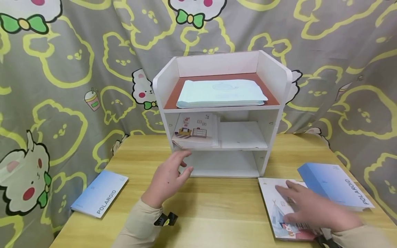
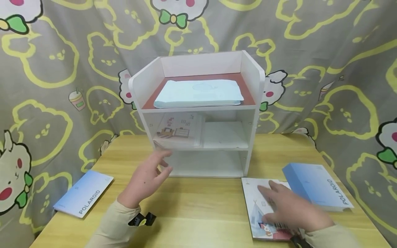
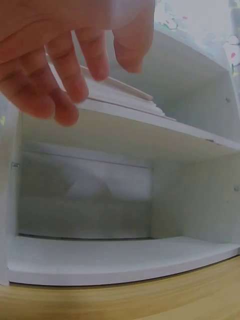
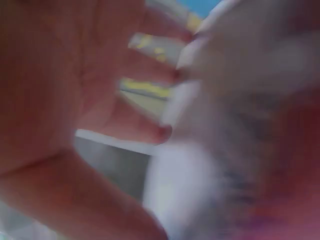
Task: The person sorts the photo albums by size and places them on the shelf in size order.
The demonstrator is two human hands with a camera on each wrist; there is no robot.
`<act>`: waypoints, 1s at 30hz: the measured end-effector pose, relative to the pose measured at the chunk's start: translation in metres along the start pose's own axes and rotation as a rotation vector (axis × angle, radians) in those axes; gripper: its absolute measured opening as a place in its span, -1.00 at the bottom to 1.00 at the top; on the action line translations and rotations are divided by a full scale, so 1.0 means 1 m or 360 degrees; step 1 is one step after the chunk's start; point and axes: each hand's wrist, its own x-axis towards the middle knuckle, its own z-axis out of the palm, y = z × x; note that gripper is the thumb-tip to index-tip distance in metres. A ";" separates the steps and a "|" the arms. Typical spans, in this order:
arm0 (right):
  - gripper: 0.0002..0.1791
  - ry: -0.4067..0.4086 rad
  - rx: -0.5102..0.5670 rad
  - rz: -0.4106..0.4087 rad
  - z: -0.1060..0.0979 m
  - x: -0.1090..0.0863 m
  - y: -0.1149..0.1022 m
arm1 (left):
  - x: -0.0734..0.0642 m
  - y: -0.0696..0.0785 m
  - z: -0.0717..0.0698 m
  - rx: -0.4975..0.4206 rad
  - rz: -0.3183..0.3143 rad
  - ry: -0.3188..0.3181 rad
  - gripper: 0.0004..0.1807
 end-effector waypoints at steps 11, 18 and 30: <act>0.06 -0.0015 -0.0026 -0.0040 0.014 0.002 -0.004 | -0.003 -0.002 0.009 -0.0144 -0.0181 -0.0271 -0.46; 0.08 -0.0119 0.0059 -0.0065 0.018 0.017 -0.032 | -0.002 -0.003 0.015 -0.0201 -0.0225 -0.0425 -0.47; 0.03 -0.0163 -0.0108 -0.0132 0.039 0.059 -0.102 | -0.006 -0.005 0.030 -0.0216 -0.0234 -0.0697 -0.39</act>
